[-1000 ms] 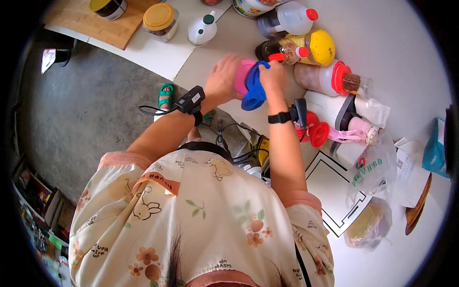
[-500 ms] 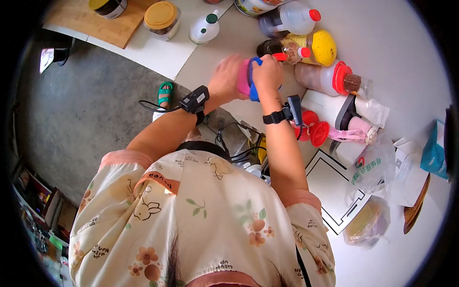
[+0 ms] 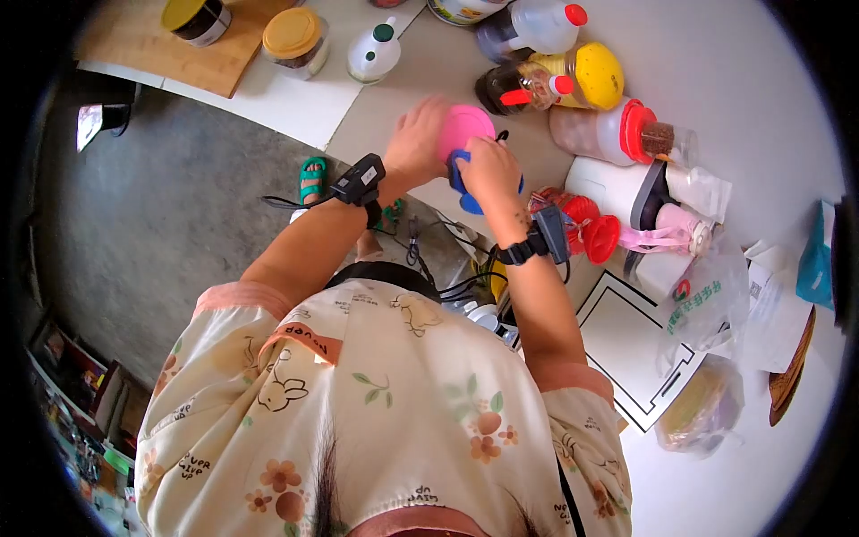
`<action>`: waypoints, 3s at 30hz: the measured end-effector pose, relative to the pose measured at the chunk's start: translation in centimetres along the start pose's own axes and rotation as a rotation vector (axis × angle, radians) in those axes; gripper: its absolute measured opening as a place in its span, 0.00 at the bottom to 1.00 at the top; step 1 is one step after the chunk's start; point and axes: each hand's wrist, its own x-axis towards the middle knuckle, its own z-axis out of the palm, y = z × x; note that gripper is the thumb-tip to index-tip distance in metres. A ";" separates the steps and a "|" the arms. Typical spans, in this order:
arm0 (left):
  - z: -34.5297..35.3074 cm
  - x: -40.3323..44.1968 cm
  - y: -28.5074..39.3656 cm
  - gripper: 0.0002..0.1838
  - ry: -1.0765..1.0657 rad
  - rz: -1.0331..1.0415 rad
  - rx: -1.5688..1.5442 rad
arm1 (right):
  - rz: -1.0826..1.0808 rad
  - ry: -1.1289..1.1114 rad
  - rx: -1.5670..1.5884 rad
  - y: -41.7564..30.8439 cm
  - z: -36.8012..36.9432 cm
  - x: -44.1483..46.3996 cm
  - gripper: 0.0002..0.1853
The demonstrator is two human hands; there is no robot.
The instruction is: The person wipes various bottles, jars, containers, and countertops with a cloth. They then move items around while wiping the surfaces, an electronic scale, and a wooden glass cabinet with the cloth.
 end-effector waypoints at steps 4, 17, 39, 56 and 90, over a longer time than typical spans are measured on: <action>-1.0 0.1 1.2 0.64 -0.082 -0.038 0.076 | 0.170 0.137 0.059 4.0 0.1 -1.3 0.14; 0.0 2.1 4.3 0.66 -0.207 0.055 0.359 | 0.572 0.298 0.613 13.9 10.4 -5.6 0.23; -5.4 -0.7 4.9 0.57 -0.154 0.109 0.616 | 0.588 0.523 0.294 19.8 18.1 0.4 0.32; 11.4 14.4 8.3 0.30 -0.179 -0.272 0.230 | 0.628 0.282 1.600 16.7 15.8 -7.7 0.22; 9.4 3.0 13.2 0.51 -0.426 0.049 0.207 | 0.035 0.422 1.043 19.3 9.3 2.7 0.18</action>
